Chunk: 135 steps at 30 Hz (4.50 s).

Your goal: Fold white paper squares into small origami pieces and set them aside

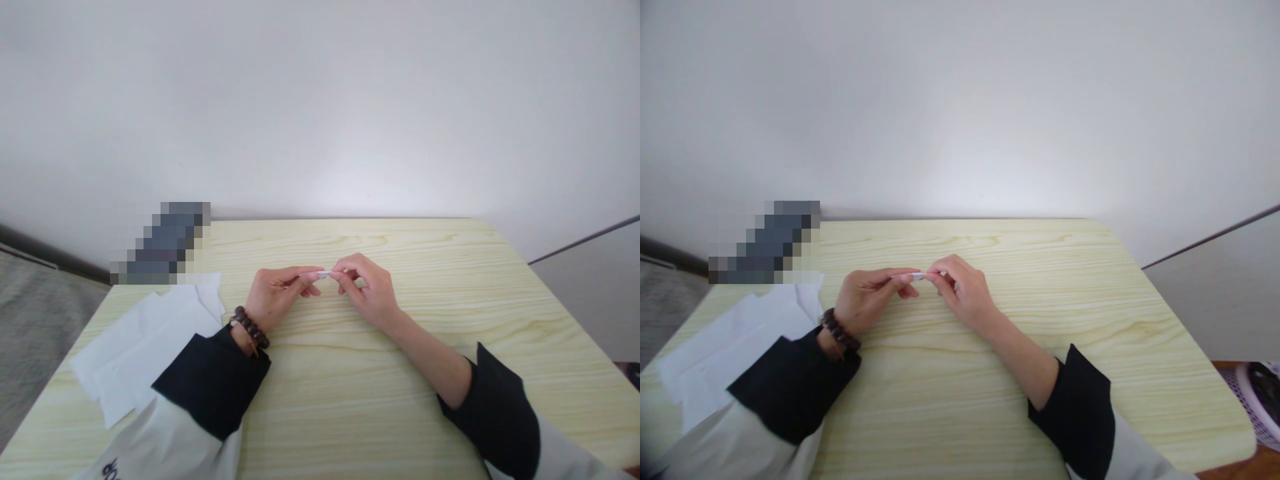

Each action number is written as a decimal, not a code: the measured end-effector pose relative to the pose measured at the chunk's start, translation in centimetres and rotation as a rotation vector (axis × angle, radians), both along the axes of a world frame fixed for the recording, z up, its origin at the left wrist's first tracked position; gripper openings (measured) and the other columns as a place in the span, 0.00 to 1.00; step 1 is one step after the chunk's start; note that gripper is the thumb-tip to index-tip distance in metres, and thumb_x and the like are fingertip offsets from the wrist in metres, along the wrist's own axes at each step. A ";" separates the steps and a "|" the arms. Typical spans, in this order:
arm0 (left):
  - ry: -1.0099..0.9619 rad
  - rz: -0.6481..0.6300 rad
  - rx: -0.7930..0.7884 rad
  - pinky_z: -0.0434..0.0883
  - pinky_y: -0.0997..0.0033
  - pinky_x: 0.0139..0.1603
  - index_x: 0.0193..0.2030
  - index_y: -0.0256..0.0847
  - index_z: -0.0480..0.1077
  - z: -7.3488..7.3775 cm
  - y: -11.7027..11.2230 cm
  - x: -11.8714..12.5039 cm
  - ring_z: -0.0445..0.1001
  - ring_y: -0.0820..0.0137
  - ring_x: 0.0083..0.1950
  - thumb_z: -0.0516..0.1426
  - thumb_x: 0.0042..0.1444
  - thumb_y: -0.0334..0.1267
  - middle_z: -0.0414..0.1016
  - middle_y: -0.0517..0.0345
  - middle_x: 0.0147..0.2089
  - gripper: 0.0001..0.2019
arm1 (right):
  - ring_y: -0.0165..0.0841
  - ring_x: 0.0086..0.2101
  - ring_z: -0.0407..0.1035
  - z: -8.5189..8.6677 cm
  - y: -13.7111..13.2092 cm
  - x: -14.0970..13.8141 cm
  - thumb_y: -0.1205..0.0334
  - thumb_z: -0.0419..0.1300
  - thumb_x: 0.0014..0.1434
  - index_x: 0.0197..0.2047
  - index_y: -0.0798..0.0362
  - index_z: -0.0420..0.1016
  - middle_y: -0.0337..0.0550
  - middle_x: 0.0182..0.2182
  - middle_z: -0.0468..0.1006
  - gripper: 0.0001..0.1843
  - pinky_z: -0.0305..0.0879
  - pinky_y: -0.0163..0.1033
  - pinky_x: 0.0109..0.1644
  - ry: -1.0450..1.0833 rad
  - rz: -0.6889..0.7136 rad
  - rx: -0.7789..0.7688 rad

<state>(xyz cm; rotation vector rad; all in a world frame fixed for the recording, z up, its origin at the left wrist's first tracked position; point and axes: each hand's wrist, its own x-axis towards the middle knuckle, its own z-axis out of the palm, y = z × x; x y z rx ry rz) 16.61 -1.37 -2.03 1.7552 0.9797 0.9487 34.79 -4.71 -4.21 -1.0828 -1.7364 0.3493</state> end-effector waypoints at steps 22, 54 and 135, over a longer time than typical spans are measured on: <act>0.001 0.004 0.033 0.73 0.75 0.28 0.37 0.39 0.78 0.2 -0.1 0.2 0.76 0.72 0.26 0.57 0.56 0.43 0.81 0.55 0.32 0.11 | 0.28 0.30 0.72 0.1 0.0 0.1 0.65 0.57 0.61 0.36 0.50 0.73 0.41 0.32 0.77 0.04 0.68 0.34 0.33 -0.003 0.056 0.101; -0.187 -0.053 -0.261 0.75 0.71 0.32 0.44 0.36 0.71 0.1 0.3 0.2 0.78 0.63 0.41 0.60 0.52 0.46 0.79 0.48 0.44 0.17 | 0.28 0.33 0.71 -0.3 0.3 0.3 0.67 0.57 0.61 0.37 0.51 0.73 0.42 0.34 0.76 0.04 0.67 0.31 0.30 -0.055 0.000 0.136; 0.698 0.272 0.488 0.61 0.72 0.26 0.36 0.41 0.69 -0.9 -1.1 1.3 0.73 0.69 0.28 0.54 0.55 0.45 0.75 0.61 0.26 0.10 | 0.25 0.18 0.63 -0.1 0.0 -0.8 0.65 0.54 0.59 0.22 0.53 0.68 0.36 0.17 0.72 0.14 0.53 0.32 0.25 -0.564 -0.210 0.141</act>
